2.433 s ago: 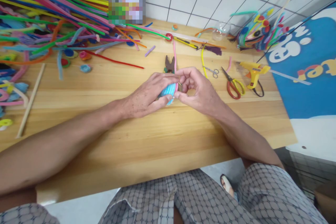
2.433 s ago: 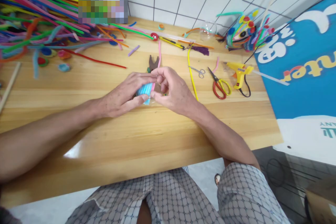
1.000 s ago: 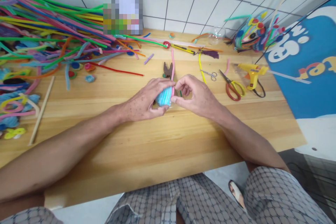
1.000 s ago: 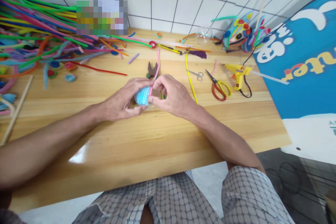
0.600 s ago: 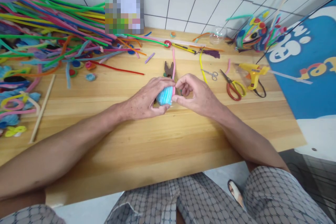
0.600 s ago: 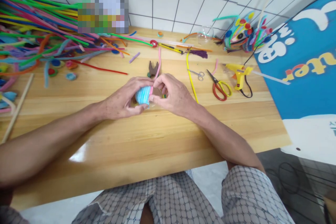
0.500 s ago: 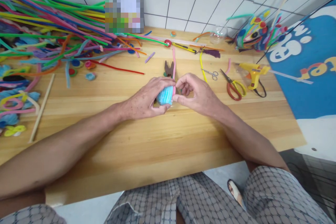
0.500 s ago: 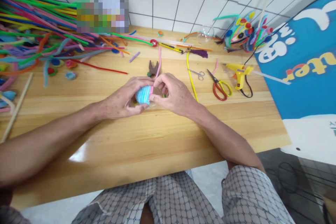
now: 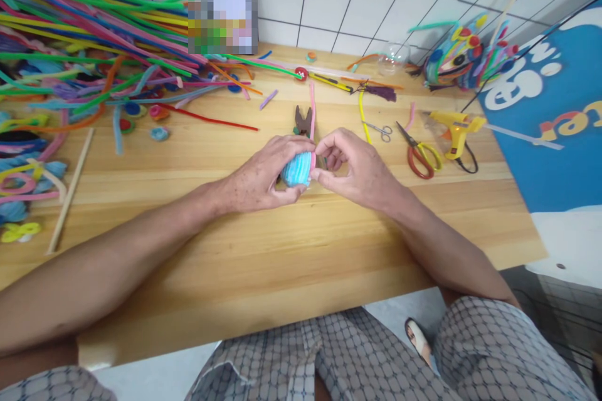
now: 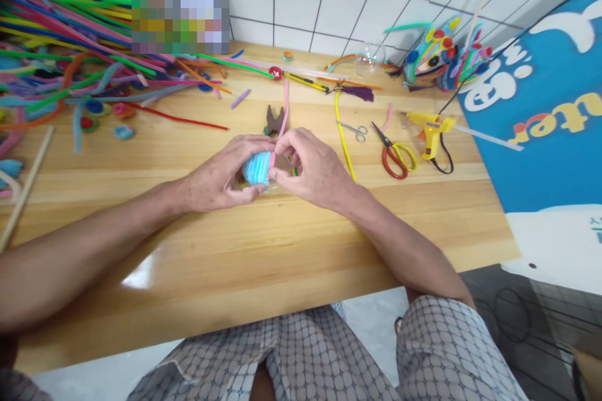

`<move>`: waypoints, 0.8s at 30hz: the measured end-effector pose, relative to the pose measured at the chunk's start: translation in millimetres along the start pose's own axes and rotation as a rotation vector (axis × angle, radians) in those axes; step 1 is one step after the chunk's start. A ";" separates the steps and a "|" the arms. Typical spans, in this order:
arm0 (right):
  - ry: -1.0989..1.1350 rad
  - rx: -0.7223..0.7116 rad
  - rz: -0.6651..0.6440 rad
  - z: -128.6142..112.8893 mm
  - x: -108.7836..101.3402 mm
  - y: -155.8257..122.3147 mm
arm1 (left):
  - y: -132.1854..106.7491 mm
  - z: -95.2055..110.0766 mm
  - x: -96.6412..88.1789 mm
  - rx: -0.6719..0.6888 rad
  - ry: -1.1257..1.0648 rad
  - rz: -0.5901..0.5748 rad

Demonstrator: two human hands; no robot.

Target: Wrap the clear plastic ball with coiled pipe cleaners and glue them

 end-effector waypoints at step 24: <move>-0.184 0.194 0.085 67.2 -75.1 1.7 | -1.9 -4.0 2.9 0.014 0.011 0.027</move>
Point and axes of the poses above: each hand's wrist, its own y-axis towards the middle knuckle, its own x-axis out of the palm, z = x × y, the point moved 5 cm from there along y, towards the middle knuckle, and after that the axes turned 7 degrees about -x, right-handed, at the moved point
